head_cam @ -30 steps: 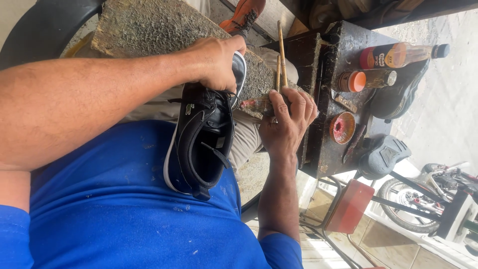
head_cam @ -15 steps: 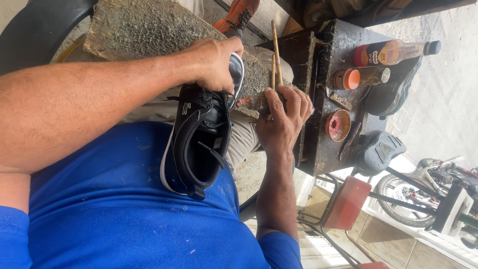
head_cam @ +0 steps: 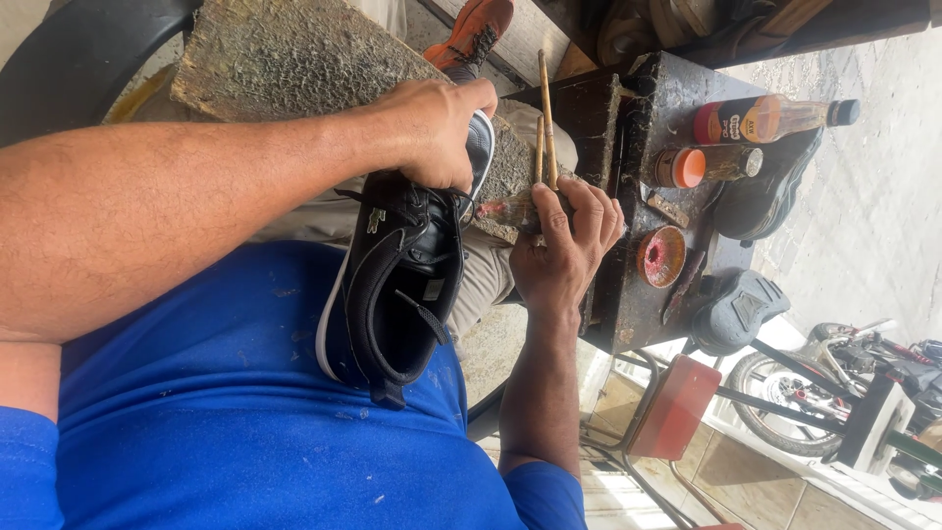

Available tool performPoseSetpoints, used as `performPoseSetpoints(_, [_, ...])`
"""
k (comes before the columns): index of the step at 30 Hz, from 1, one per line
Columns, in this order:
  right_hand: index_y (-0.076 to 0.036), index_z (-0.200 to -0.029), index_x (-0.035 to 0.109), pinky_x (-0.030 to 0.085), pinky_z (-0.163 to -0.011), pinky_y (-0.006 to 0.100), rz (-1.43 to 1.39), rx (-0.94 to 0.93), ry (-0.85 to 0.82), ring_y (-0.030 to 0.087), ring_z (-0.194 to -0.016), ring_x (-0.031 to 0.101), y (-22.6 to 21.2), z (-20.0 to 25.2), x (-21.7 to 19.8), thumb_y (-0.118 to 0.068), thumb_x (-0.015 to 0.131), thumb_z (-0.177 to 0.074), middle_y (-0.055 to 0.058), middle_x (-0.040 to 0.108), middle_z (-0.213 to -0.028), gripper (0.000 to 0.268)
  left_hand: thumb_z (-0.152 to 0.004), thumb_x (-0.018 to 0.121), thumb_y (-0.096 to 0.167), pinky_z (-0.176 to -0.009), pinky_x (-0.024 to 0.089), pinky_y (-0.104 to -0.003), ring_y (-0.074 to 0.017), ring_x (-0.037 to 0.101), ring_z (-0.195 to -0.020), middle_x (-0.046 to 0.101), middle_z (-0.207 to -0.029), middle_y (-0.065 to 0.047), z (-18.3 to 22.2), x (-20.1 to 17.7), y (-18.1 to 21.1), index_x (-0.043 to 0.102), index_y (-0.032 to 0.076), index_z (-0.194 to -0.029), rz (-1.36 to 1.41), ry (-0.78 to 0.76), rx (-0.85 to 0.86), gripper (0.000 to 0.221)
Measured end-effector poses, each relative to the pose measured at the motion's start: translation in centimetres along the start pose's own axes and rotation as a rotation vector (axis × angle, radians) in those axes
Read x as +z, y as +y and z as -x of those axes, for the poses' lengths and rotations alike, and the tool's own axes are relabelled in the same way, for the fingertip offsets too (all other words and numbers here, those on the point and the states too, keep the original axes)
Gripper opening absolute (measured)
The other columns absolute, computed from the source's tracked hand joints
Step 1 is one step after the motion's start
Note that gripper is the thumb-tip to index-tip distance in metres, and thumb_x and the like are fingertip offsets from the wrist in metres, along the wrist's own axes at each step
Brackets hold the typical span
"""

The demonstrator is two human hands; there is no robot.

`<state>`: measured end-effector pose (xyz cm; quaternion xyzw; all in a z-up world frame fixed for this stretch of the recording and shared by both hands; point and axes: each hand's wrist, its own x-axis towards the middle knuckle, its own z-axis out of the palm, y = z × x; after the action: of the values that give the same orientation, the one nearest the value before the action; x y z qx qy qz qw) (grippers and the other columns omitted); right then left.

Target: Applying adhesive or dye to the seams of a black sneaker using a wooden applicator at a shoe repair bench.

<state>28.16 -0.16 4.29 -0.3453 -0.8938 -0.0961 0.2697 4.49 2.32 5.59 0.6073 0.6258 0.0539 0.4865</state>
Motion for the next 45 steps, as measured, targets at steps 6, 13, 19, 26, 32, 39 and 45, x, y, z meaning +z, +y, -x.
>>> performPoseSetpoints(6, [-0.014,-0.109,0.066,0.042,-0.098,0.055,0.013,-0.010,0.002,0.036,-0.107,0.062,0.2,0.1,-0.1,0.011,0.062,-0.071,0.013,0.063,-0.119,0.046,-0.067,0.080,0.026,-0.073,0.052,-0.044,-0.0296,0.061,-0.099,0.063,-0.112,-0.009,-0.3,0.3,-0.1,0.046,0.029,-0.129,-0.003,0.042,0.049,0.071])
performPoseSetpoints(13, [-0.014,-0.109,0.068,0.042,-0.097,0.054,0.018,-0.014,0.013,0.036,-0.106,0.061,0.3,-0.1,-0.2,0.012,0.062,-0.072,0.012,0.063,-0.116,0.044,-0.069,0.082,0.031,-0.074,0.053,-0.043,-0.0291,0.059,-0.102,0.061,-0.116,-0.009,-0.2,0.2,0.1,0.045,0.031,-0.133,-0.017,0.022,0.039,0.074])
performPoseSetpoints(19, [-0.014,-0.111,0.067,0.041,-0.099,0.055,0.006,-0.016,0.001,0.036,-0.108,0.061,0.4,0.1,-0.2,0.010,0.063,-0.074,0.013,0.063,-0.119,0.044,-0.067,0.082,0.030,-0.077,0.052,-0.044,-0.0302,0.059,-0.103,0.062,-0.117,-0.011,-0.4,0.5,0.0,0.045,0.030,-0.135,-0.018,0.042,0.070,0.077])
performPoseSetpoints(26, [-0.014,-0.110,0.067,0.040,-0.100,0.056,0.003,-0.012,-0.007,0.036,-0.108,0.062,0.4,0.1,-0.2,0.012,0.064,-0.068,0.013,0.062,-0.117,0.050,-0.070,0.082,0.027,-0.074,0.054,-0.044,-0.0290,0.057,-0.106,0.058,-0.122,-0.009,0.0,0.2,0.2,0.042,0.032,-0.139,0.000,0.001,0.045,0.080])
performPoseSetpoints(32, [-0.014,-0.110,0.067,0.039,-0.100,0.057,0.006,-0.014,-0.012,0.036,-0.108,0.061,0.6,0.2,-0.2,0.011,0.063,-0.068,0.012,0.062,-0.118,0.049,-0.072,0.082,0.027,-0.074,0.054,-0.043,-0.0289,0.057,-0.106,0.057,-0.123,-0.009,0.2,0.1,0.4,0.040,0.033,-0.143,0.002,-0.021,0.024,0.083])
performPoseSetpoints(39, [-0.015,-0.112,0.068,0.039,-0.103,0.057,0.003,0.001,-0.035,0.035,-0.110,0.062,0.7,0.4,-0.1,0.009,0.060,-0.063,0.012,0.062,-0.119,0.055,-0.073,0.083,0.027,-0.065,0.052,-0.040,-0.0258,0.060,-0.097,0.064,-0.116,-0.008,-0.2,0.3,-0.1,0.045,0.032,-0.135,0.071,-0.063,-0.002,0.073])
performPoseSetpoints(45, [-0.017,-0.112,0.069,0.037,-0.105,0.059,0.012,0.033,-0.045,0.033,-0.113,0.062,0.9,0.8,0.1,0.009,0.062,-0.063,0.009,0.062,-0.120,0.056,-0.067,0.084,0.033,-0.069,0.052,-0.042,-0.0268,0.062,-0.097,0.067,-0.111,-0.007,-2.0,1.5,-1.2,0.048,0.033,-0.127,0.070,-0.018,0.005,0.070])
